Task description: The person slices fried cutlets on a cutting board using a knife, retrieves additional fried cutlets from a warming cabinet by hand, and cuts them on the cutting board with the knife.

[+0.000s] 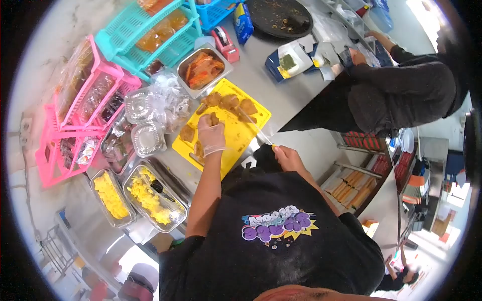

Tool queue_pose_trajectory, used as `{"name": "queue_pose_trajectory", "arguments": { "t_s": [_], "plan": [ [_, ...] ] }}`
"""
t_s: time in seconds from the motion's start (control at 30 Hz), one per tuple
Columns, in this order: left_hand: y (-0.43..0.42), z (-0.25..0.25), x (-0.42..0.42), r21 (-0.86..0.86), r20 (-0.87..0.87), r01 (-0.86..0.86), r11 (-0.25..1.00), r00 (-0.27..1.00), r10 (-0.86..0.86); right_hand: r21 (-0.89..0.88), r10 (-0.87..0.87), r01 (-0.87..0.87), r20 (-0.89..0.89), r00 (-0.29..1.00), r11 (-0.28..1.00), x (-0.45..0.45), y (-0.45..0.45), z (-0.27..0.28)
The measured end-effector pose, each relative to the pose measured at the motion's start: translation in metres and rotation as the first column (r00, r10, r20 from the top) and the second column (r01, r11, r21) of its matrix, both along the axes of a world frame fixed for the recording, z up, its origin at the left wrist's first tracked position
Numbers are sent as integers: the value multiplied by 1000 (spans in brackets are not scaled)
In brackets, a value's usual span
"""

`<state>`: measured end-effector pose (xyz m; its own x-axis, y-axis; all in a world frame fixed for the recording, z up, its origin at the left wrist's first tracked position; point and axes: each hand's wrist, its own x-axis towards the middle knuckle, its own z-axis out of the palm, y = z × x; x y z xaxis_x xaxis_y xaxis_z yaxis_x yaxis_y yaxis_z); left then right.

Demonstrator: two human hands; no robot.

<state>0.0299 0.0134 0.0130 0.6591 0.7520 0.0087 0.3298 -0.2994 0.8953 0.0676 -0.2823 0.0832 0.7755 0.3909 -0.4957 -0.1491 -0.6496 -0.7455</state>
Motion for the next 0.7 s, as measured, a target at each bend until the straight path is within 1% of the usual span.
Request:
{"name": "queue_pose_trajectory", "arguments": {
  "t_s": [0.03,0.07,0.1,0.13,0.17,0.2,0.27,0.3,0.33,0.4,0.43,0.47,0.57,0.67,0.7],
  "plan": [
    [2,10,1,-500,63,-136,855,979,193,27,-14,14,-12,1000,1000,3,-2,-3],
    [6,23,-1,-866,29,-172,469,920,391,56,-22,24,-29,999,998,8,-2,-7],
    [9,42,-9,-948,177,33,318,882,437,65,-3,4,-24,1000,998,13,-3,-10],
    [11,66,-17,-949,315,261,176,806,502,79,20,-19,-16,1000,997,23,-2,-12],
    [12,87,-23,-871,427,488,56,696,577,95,44,-43,-7,999,995,33,-1,-14],
    [8,101,-25,-852,462,515,95,654,598,12,168,-169,19,986,986,47,0,-14],
    [-8,149,-19,-821,527,539,190,585,616,-181,410,-394,60,910,901,69,12,3],
    [-15,165,-15,-800,560,554,230,553,617,-283,515,-478,72,854,832,83,16,11],
    [-17,171,-11,-726,643,640,253,500,580,-372,638,-581,40,769,724,94,26,17],
    [-32,197,3,-706,658,657,264,471,587,-372,744,-663,130,655,649,107,39,18],
    [-40,211,9,-700,660,663,265,460,594,-378,789,-700,168,591,606,114,41,16],
    [-47,221,13,-692,670,674,258,466,578,-389,824,-727,227,519,565,119,40,-6],
    [-71,253,32,-645,682,732,220,420,599,-423,880,-779,329,344,463,128,48,-14],
    [-88,269,36,-644,713,723,248,451,536,-400,833,-753,428,350,522,124,50,-34],
    [-91,270,35,-639,712,732,236,447,541,-389,816,-745,457,355,542,123,49,-40]
  ]
}}
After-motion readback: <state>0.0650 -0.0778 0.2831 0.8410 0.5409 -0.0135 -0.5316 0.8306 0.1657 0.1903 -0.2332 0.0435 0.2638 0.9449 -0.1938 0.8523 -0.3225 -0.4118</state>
